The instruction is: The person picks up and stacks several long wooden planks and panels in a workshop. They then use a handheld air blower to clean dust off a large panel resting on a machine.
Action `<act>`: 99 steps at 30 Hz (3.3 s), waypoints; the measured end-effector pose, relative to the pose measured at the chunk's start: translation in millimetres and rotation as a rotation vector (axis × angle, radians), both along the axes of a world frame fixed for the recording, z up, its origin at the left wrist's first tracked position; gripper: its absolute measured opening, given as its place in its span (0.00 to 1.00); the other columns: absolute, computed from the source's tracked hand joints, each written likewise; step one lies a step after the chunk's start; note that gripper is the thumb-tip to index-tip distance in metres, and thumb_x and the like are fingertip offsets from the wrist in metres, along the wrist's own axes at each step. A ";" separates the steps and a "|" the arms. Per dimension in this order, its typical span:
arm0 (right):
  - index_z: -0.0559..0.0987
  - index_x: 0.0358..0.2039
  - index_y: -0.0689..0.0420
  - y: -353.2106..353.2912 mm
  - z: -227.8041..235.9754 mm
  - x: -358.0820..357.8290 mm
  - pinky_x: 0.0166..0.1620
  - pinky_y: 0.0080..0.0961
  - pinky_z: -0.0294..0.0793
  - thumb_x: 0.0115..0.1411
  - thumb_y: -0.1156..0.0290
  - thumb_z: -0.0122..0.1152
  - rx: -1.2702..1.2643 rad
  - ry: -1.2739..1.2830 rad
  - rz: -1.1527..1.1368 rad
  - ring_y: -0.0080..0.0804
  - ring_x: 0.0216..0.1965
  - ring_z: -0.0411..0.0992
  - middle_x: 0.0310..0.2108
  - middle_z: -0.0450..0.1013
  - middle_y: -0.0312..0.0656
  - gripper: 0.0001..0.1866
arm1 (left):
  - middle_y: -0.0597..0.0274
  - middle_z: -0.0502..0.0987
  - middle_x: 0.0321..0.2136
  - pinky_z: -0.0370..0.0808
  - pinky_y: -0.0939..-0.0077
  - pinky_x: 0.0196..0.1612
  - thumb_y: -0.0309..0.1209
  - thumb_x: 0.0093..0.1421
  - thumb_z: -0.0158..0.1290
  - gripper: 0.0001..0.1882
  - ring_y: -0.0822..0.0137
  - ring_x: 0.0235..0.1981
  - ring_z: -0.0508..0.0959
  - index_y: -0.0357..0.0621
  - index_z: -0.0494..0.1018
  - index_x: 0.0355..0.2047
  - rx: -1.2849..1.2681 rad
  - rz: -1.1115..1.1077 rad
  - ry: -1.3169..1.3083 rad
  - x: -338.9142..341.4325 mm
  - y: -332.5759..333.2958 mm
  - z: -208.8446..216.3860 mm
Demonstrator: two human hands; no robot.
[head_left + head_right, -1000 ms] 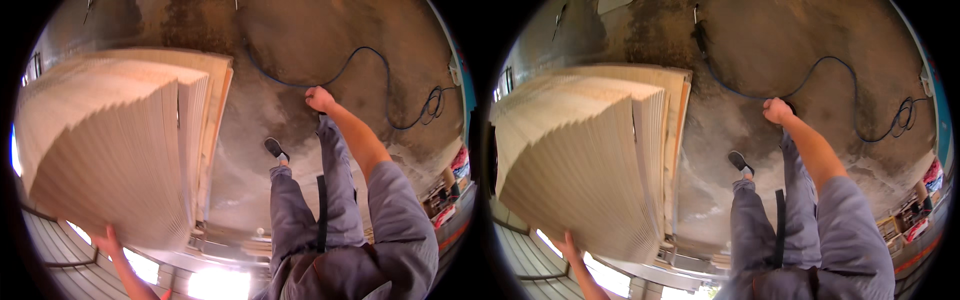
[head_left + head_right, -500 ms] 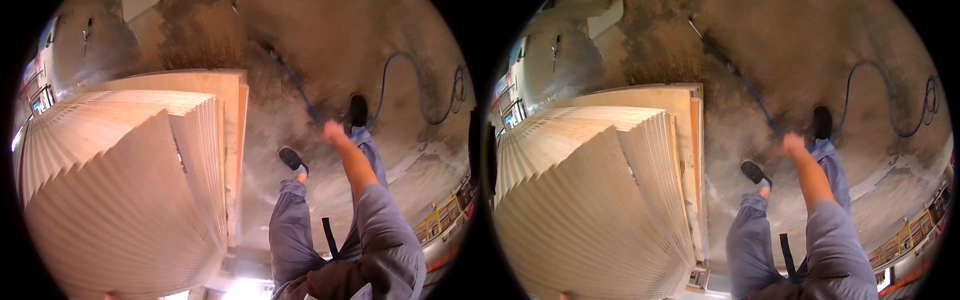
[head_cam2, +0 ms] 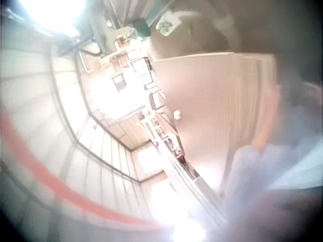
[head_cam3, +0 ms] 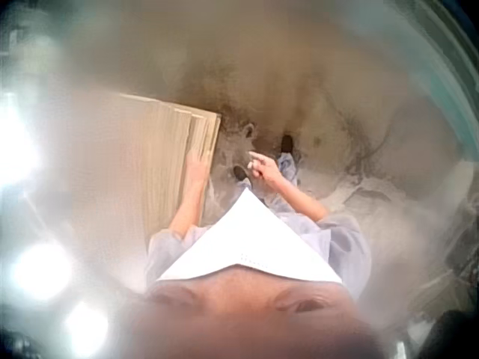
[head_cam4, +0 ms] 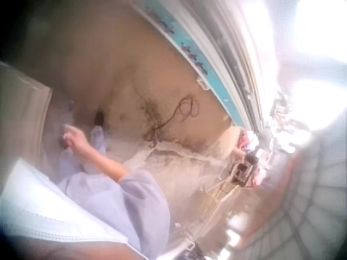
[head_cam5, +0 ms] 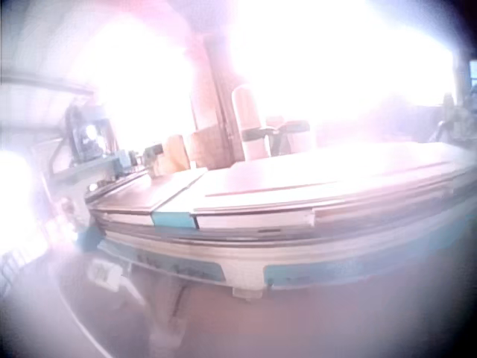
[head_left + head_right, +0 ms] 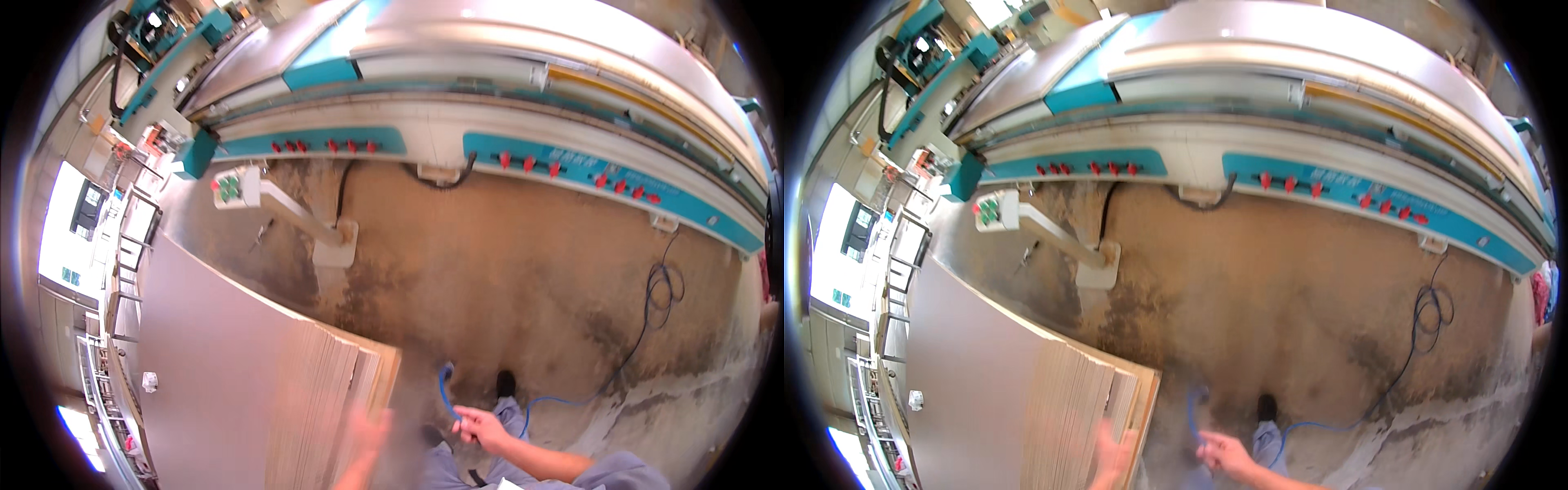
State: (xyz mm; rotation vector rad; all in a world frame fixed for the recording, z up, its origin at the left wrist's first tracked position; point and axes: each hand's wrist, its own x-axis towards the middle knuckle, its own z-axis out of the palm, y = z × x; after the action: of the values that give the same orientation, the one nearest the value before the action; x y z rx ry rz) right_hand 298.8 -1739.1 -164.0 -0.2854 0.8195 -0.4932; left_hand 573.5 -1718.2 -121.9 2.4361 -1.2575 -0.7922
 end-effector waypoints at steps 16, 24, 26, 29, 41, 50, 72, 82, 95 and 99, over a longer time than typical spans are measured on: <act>0.67 0.43 0.55 -164.2 118.0 -136.2 0.50 0.60 0.62 0.55 0.39 0.50 0.115 0.040 -0.330 0.40 0.47 0.63 0.38 0.63 0.42 0.31 | 0.54 0.76 0.28 0.71 0.71 0.34 0.39 0.65 0.41 0.15 0.55 0.28 0.75 0.41 0.72 0.36 0.166 -0.746 0.845 -257.1 -113.9 124.8; 0.71 0.38 0.60 -342.4 119.1 -105.5 0.22 0.24 0.70 0.58 0.59 0.53 0.154 -0.072 -0.531 0.24 0.17 0.67 0.21 0.70 0.34 0.17 | 0.52 0.75 0.27 0.69 0.61 0.36 0.46 0.65 0.36 0.19 0.51 0.32 0.75 0.44 0.70 0.36 0.120 -1.110 0.668 -170.2 -208.7 170.1; 0.71 0.40 0.59 -372.2 136.1 -89.8 0.20 0.21 0.66 0.58 0.59 0.53 0.207 -0.256 -0.445 0.23 0.15 0.64 0.20 0.68 0.33 0.17 | 0.52 0.75 0.26 0.70 0.61 0.37 0.45 0.65 0.37 0.19 0.51 0.32 0.75 0.44 0.70 0.35 0.153 -1.100 0.737 -140.2 -241.3 178.6; 0.72 0.41 0.55 -408.3 152.2 -59.4 0.20 0.20 0.65 0.58 0.59 0.53 0.052 -0.145 -0.532 0.23 0.17 0.64 0.20 0.66 0.31 0.16 | 0.53 0.75 0.30 0.70 0.62 0.42 0.44 0.63 0.39 0.18 0.54 0.37 0.74 0.47 0.72 0.42 0.130 -1.050 0.735 -94.2 -281.1 173.9; 0.70 0.40 0.52 -592.0 162.7 48.1 0.34 0.21 0.72 0.63 0.59 0.50 -0.489 0.160 -0.659 0.25 0.32 0.70 0.30 0.71 0.36 0.12 | 0.56 0.77 0.29 0.73 0.72 0.35 0.39 0.58 0.50 0.16 0.62 0.31 0.77 0.40 0.73 0.39 -0.441 0.092 0.447 176.9 -441.5 111.0; 0.70 0.34 0.56 -724.2 271.4 241.4 0.29 0.27 0.66 0.62 0.46 0.44 -0.962 0.726 0.009 0.28 0.27 0.63 0.23 0.66 0.39 0.23 | 0.48 0.73 0.43 0.73 0.64 0.44 0.46 0.56 0.52 0.29 0.57 0.41 0.74 0.37 0.64 0.51 -0.658 1.134 0.954 423.6 -489.8 46.7; 0.71 0.47 0.67 -806.2 209.9 122.5 0.49 0.38 0.66 0.57 0.41 0.49 -0.474 1.334 -0.348 0.47 0.49 0.69 0.44 0.71 0.58 0.37 | 0.57 0.64 0.53 0.63 0.56 0.54 0.56 0.60 0.40 0.32 0.55 0.53 0.65 0.49 0.60 0.58 -0.714 1.035 1.303 512.4 -548.2 4.7; 0.70 0.46 0.62 -865.7 251.6 290.7 0.49 0.36 0.65 0.59 0.44 0.45 -0.722 1.234 0.056 0.48 0.46 0.68 0.43 0.71 0.55 0.31 | 0.61 0.67 0.50 0.67 0.53 0.51 0.58 0.55 0.44 0.31 0.57 0.51 0.68 0.55 0.64 0.53 -0.705 0.941 1.439 515.3 -545.8 3.8; 0.73 0.40 0.66 -822.8 217.5 132.2 0.42 0.34 0.68 0.57 0.41 0.48 -0.536 1.374 -0.395 0.44 0.37 0.71 0.33 0.73 0.53 0.34 | 0.57 0.65 0.52 0.62 0.53 0.54 0.57 0.59 0.40 0.32 0.54 0.51 0.66 0.49 0.62 0.56 -0.687 1.015 1.365 501.4 -552.7 27.4; 0.72 0.34 0.63 -784.3 208.4 75.2 0.25 0.31 0.67 0.57 0.41 0.49 -0.363 1.303 -0.652 0.35 0.22 0.68 0.22 0.68 0.44 0.31 | 0.58 0.67 0.50 0.63 0.53 0.53 0.56 0.58 0.40 0.32 0.54 0.50 0.67 0.47 0.63 0.55 -0.713 0.983 1.376 495.3 -556.8 38.0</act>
State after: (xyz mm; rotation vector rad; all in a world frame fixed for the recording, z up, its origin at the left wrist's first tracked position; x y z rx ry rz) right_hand 374.0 -2523.5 44.4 -0.7067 2.1284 -1.0978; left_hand 1068.8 -2275.0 -83.9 1.0838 0.2095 -1.0469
